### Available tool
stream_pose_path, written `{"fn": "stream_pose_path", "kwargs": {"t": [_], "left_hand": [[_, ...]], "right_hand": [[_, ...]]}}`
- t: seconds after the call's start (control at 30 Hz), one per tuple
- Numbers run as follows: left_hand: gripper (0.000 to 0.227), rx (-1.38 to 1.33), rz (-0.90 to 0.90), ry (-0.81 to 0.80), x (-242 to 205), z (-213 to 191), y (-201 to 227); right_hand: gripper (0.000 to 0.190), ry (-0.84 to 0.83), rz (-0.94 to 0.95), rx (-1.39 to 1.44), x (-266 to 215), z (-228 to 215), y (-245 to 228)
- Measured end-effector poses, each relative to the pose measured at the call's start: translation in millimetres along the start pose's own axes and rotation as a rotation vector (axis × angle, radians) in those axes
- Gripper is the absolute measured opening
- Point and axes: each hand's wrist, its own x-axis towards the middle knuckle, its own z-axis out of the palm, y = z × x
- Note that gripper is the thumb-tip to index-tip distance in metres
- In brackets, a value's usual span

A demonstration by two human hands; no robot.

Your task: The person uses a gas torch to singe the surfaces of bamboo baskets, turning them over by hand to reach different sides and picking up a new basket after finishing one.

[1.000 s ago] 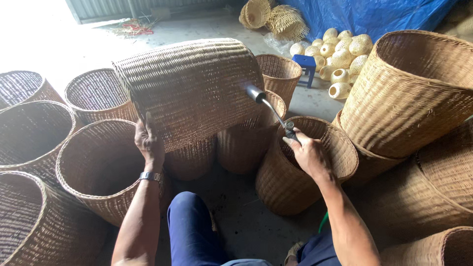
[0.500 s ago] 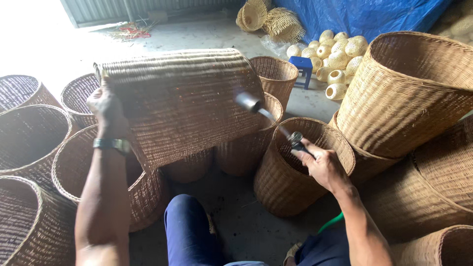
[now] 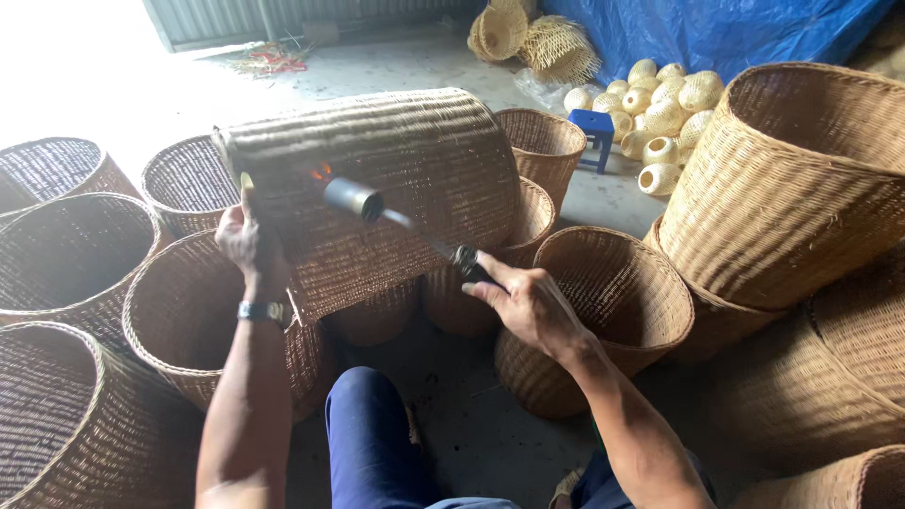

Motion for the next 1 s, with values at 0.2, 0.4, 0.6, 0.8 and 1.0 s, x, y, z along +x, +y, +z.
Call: {"fn": "stream_pose_path", "kwargs": {"t": [0.2,0.4,0.6,0.8,1.0], "left_hand": [[0.023,-0.005,0.237,-0.178,-47,-14,22],[0.053,0.344,0.187,0.076,-42,-16,-34],[0.063,0.203,0.195,0.059,35,-13,-40],[0.056,0.248,0.096,0.058,58,-29,-16],[0.059,0.218,0.038,0.024,80,-60,0]], "right_hand": [[0.038,-0.06,0.315,-0.119,-32,-36,14],[0.041,-0.144,0.901,-0.318,-101,-66,55],[0.031,-0.125,0.846,-0.364,-133,-65,72],[0.038,-0.245,0.939,-0.238,-110,-86,92],[0.046,-0.174,1.045,0.007,-79,-127,118]]}}
